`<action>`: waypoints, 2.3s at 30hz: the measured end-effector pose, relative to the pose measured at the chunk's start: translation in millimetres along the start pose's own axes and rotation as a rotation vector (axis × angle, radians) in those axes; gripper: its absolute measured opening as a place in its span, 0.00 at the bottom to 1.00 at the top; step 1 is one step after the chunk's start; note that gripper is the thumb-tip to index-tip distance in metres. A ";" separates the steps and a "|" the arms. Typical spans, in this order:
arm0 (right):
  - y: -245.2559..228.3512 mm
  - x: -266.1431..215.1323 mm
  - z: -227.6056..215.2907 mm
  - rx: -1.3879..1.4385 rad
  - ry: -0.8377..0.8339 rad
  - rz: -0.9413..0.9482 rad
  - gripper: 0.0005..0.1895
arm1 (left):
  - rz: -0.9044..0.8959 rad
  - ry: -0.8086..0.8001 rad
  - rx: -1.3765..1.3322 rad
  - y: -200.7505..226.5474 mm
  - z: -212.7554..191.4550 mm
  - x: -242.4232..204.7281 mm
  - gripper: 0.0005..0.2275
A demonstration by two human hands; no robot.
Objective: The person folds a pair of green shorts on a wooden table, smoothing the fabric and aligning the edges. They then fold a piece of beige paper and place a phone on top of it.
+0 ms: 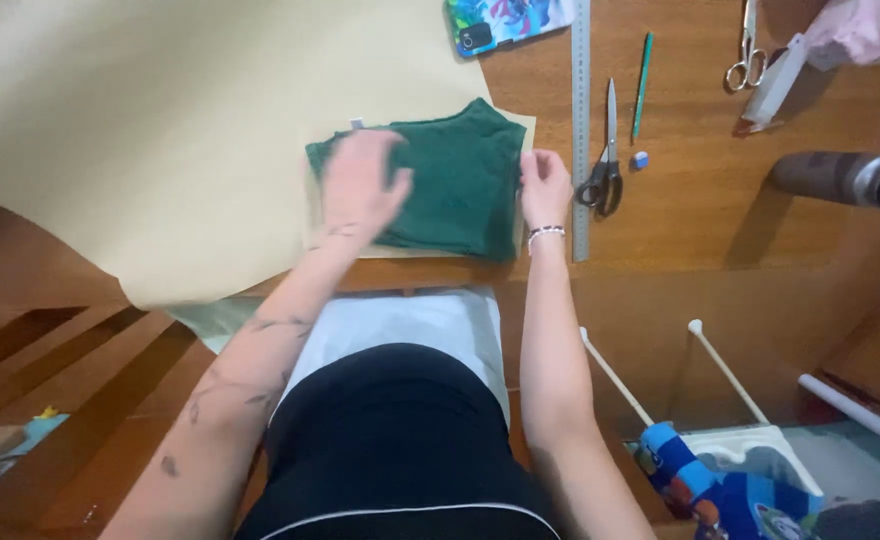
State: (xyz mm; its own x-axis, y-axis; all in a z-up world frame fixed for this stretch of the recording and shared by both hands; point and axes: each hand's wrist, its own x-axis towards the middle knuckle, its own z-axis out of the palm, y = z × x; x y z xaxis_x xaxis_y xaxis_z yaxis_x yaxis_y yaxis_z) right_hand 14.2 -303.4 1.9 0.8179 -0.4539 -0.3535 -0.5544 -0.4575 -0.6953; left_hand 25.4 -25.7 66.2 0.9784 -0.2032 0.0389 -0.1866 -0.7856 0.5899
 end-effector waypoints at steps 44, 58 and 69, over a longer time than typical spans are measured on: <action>18.7 -126.2 -20.0 0.004 -0.138 0.415 0.23 | 0.214 -1.141 -0.028 82.1 94.1 189.7 0.03; 7.0 -104.0 -36.8 -0.083 -0.392 0.327 0.13 | 0.360 -0.964 -0.012 44.0 115.8 171.2 0.09; 53.6 -101.1 -15.6 -0.074 -0.293 0.523 0.18 | 0.293 -0.561 0.025 29.7 142.8 141.4 0.06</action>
State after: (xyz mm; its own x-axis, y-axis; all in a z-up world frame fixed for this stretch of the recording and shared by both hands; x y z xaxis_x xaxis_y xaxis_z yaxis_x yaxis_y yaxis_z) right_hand -100.6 -294.0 10.1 0.4368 -0.4085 -0.8015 -0.8950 -0.2869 -0.3415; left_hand 145.5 -161.3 -25.9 0.6919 -0.6821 -0.2369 -0.4482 -0.6629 0.5997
